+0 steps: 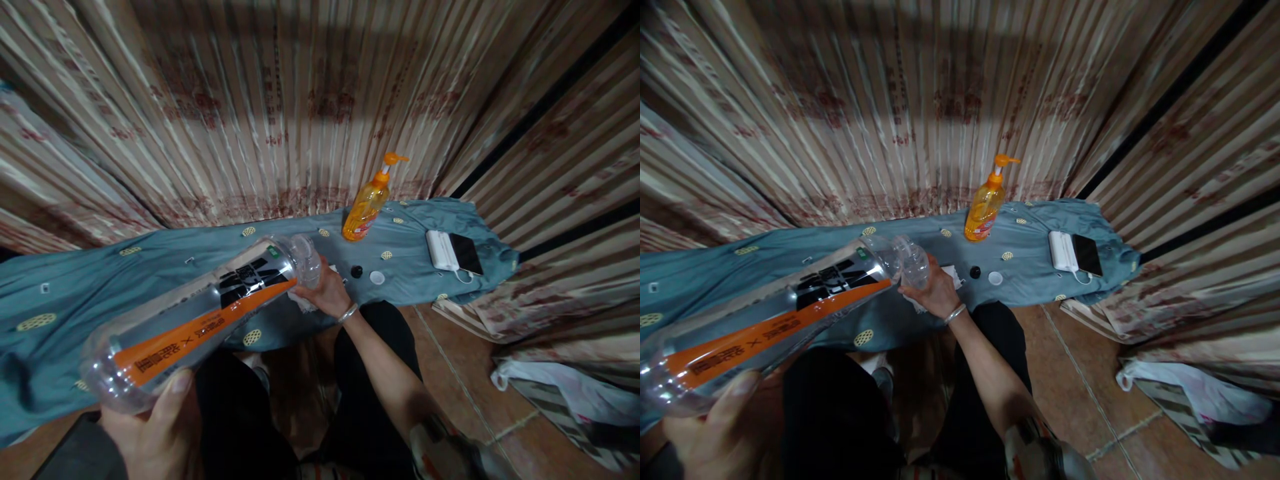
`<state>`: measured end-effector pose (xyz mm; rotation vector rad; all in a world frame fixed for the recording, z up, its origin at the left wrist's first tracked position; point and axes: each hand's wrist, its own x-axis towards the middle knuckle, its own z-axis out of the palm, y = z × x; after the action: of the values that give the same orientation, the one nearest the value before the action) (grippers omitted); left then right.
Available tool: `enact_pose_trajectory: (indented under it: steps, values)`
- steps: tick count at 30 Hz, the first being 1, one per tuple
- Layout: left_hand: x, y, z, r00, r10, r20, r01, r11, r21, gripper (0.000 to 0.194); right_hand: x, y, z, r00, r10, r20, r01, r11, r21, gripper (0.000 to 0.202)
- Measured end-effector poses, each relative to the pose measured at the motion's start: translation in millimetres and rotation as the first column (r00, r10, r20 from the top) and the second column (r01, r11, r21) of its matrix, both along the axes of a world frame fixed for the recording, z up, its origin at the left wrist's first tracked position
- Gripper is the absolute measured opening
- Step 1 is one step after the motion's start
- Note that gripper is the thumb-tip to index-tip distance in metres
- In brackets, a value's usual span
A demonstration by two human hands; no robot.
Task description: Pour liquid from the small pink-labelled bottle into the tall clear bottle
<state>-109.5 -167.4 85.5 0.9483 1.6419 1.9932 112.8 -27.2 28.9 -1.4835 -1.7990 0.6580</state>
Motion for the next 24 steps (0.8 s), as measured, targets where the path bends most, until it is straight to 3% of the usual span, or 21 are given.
enact_pose_trajectory:
  steps: [3, 8, 18, 24]
  values:
    - [7, 7, 12.6, 0.996, -0.040, 0.083, 0.032, 0.995, 0.094, 0.048, 1, 0, 1.1, 1.000, -0.007, 0.006, 0.007, 0.999, -0.038, 0.085]
    - [16, 14, 27.0, 0.991, -0.053, 0.127, 0.038, 0.993, 0.113, 0.046, 1, 0, 0.4, 0.999, -0.033, 0.030, 0.035, 0.997, -0.065, 0.079]
    - [14, 10, 26.4, 0.991, -0.048, 0.121, 0.035, 0.994, 0.103, 0.043, 3, -1, 4.5, 0.999, -0.019, 0.030, 0.020, 0.999, -0.043, 0.070]
    - [13, 6, 23.0, 0.988, -0.024, 0.151, 0.014, 0.998, 0.066, 0.054, 2, 0, 4.8, 1.000, -0.015, 0.015, 0.016, 0.999, -0.051, 0.071]
